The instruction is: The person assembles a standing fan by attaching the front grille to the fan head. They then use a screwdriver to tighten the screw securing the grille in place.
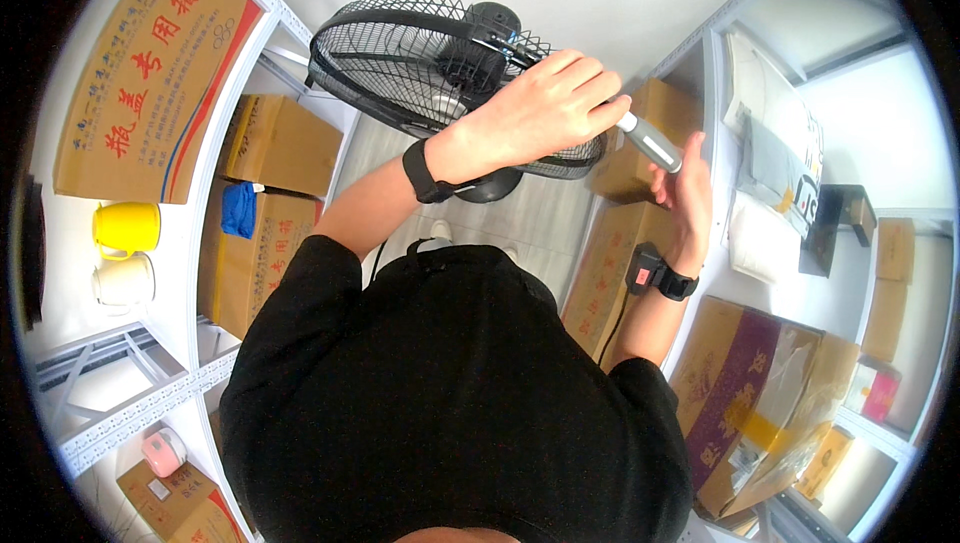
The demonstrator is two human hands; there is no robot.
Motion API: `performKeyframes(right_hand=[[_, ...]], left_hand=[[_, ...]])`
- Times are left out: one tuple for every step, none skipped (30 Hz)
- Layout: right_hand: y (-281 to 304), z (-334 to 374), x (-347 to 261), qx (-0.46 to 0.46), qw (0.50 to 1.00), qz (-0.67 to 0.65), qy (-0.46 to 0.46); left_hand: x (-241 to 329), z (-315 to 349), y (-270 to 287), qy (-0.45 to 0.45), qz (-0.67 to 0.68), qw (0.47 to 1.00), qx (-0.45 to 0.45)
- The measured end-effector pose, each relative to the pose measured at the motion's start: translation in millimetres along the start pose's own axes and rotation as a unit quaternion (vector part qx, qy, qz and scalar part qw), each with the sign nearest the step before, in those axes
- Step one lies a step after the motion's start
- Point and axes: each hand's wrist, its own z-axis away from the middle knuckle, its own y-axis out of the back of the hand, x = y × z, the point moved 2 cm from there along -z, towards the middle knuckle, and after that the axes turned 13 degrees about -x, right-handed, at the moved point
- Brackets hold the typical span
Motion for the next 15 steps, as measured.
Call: performKeyframes(right_hand=[[1,1,1,-0.024,1.000,-0.001,0.006],[1,3,2,-0.048,0.999,-0.001,0.011],[1,5,3,-0.072,0.997,-0.001,0.017],[-1,6,5,-0.070,0.995,-0.026,0.067],[-6,7,7,-0.069,0.989,-0.051,0.118],[-10,8,7,-0.067,0.981,-0.076,0.167],[-14,10,4,-0.048,0.978,-0.075,0.186],[-20,12,0,-0.030,0.975,-0.075,0.205],[-21,12,-1,-0.023,0.974,-0.080,0.213],[-21,13,-2,-0.015,0.972,-0.084,0.220],[-19,13,-1,-0.020,0.971,-0.095,0.216],[-16,12,0,-0.024,0.971,-0.106,0.212],[-14,13,0,-0.036,0.976,-0.102,0.190],[-11,13,-1,-0.048,0.980,-0.099,0.167],[-9,14,-1,-0.061,0.983,-0.095,0.145]], left_hand=[[-1,1,0,-0.004,-0.003,1.000,0.002],[-2,1,1,-0.004,-0.002,1.000,-0.004],[-2,2,2,-0.005,-0.002,1.000,-0.011],[-2,3,2,-0.005,-0.003,1.000,-0.018],[-3,4,1,-0.003,-0.003,1.000,-0.015],[-4,6,-2,-0.001,-0.004,1.000,-0.012],[-5,6,-2,0.001,-0.004,1.000,-0.010],[-5,7,-2,0.008,-0.007,1.000,-0.009],[-5,8,-1,0.014,-0.009,1.000,-0.008],[-5,8,0,0.021,-0.011,1.000,-0.007],[-4,8,2,0.025,-0.013,1.000,-0.006],[-4,9,3,0.028,-0.015,0.999,-0.004],[-4,9,5,0.032,-0.016,0.999,-0.003],[-4,9,7,0.025,-0.020,0.999,-0.006],[-4,9,9,0.019,-0.023,1.000,-0.010]])
